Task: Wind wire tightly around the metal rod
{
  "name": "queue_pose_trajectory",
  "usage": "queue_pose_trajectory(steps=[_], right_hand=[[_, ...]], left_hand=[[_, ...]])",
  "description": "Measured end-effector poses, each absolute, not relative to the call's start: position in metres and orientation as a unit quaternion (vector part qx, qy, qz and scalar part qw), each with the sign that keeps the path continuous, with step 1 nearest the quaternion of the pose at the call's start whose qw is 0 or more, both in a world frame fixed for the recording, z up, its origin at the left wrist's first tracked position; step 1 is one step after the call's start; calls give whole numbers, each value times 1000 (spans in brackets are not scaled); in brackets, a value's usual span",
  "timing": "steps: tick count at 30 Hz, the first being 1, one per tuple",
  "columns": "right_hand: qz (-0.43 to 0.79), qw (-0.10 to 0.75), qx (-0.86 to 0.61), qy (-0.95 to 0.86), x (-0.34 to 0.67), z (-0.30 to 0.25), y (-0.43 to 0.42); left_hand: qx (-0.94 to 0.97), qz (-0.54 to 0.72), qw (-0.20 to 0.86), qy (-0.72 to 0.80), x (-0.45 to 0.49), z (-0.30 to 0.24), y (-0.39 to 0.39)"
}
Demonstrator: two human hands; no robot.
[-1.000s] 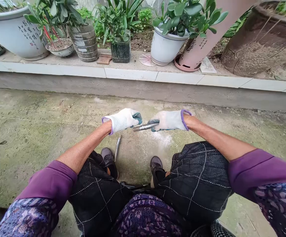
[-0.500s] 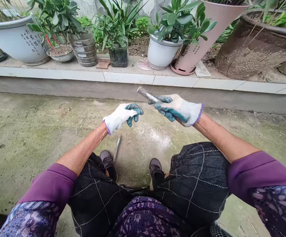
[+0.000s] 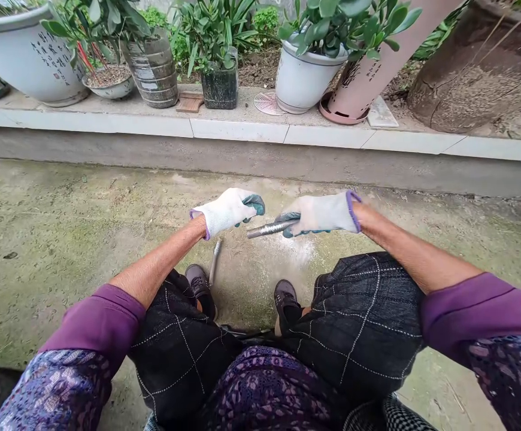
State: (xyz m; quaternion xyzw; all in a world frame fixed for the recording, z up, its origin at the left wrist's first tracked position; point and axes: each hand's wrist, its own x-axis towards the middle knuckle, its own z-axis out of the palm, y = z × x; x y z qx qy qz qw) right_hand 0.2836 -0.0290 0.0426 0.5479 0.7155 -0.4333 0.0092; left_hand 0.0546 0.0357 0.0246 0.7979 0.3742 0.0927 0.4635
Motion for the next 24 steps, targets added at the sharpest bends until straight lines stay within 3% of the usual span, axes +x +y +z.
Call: queue_pose_trajectory(steps=[4, 7, 14, 24], right_hand=[[-309, 8, 630, 712, 283, 32, -17], [-300, -49, 669, 679, 284, 39, -16], [-420, -203, 679, 566, 276, 66, -29], [-521, -309, 622, 497, 268, 70, -23]], left_hand=[[772, 93, 481, 405, 58, 29, 30], [721, 139, 527, 428, 63, 34, 29], [666, 179, 611, 389, 63, 37, 37], [668, 198, 600, 391, 56, 47, 30]])
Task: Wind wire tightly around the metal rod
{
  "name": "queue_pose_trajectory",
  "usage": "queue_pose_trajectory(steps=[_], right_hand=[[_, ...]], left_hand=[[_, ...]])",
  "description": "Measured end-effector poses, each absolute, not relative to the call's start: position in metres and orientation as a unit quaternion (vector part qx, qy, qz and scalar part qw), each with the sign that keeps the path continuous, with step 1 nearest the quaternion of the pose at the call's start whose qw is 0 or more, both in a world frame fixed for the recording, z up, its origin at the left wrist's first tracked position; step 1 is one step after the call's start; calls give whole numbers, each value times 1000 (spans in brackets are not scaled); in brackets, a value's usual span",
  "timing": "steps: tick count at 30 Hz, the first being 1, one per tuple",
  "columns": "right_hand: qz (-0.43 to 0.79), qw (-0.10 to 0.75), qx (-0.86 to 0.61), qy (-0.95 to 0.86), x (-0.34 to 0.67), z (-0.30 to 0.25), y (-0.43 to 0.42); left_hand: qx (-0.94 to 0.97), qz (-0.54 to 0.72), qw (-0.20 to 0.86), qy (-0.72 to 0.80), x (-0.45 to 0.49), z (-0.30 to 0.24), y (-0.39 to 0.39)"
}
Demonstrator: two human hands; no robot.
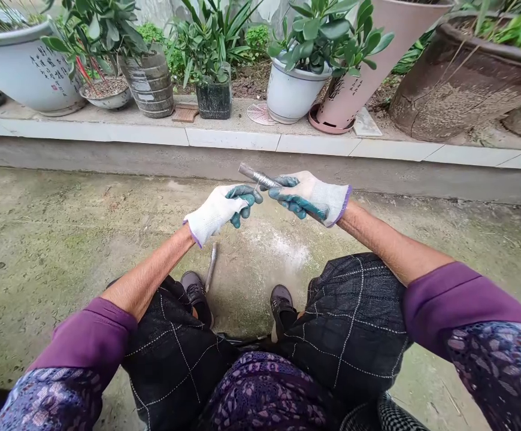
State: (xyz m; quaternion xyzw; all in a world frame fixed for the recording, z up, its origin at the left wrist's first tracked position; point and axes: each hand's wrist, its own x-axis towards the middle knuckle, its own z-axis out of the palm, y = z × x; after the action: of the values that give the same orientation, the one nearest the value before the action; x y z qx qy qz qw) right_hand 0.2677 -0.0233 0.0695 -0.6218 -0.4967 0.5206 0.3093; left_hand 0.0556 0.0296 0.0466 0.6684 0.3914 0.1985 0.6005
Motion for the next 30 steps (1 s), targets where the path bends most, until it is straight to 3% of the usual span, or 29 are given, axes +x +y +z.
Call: queue_pose_trajectory(steps=[4, 7, 11, 14, 20, 26, 30], right_hand=[[598, 313, -561, -479, 269, 83, -33], [608, 211, -537, -545, 271, 85, -40], [470, 17, -559, -683, 267, 70, -37], [367, -14, -608, -704, 265, 53, -26], [297, 64, -674, -673, 279, 43, -11], [462, 262, -672, -516, 275, 76, -26], [549, 318, -603, -484, 267, 89, -38]], left_hand=[[673, 188, 601, 388, 49, 38, 48], [692, 181, 572, 401, 43, 37, 57], [728, 147, 517, 426, 41, 42, 53], [737, 111, 505, 435, 47, 44, 42], [683, 162, 567, 431, 57, 39, 32], [645, 181, 627, 398, 58, 41, 38], [643, 177, 642, 379, 60, 40, 38]])
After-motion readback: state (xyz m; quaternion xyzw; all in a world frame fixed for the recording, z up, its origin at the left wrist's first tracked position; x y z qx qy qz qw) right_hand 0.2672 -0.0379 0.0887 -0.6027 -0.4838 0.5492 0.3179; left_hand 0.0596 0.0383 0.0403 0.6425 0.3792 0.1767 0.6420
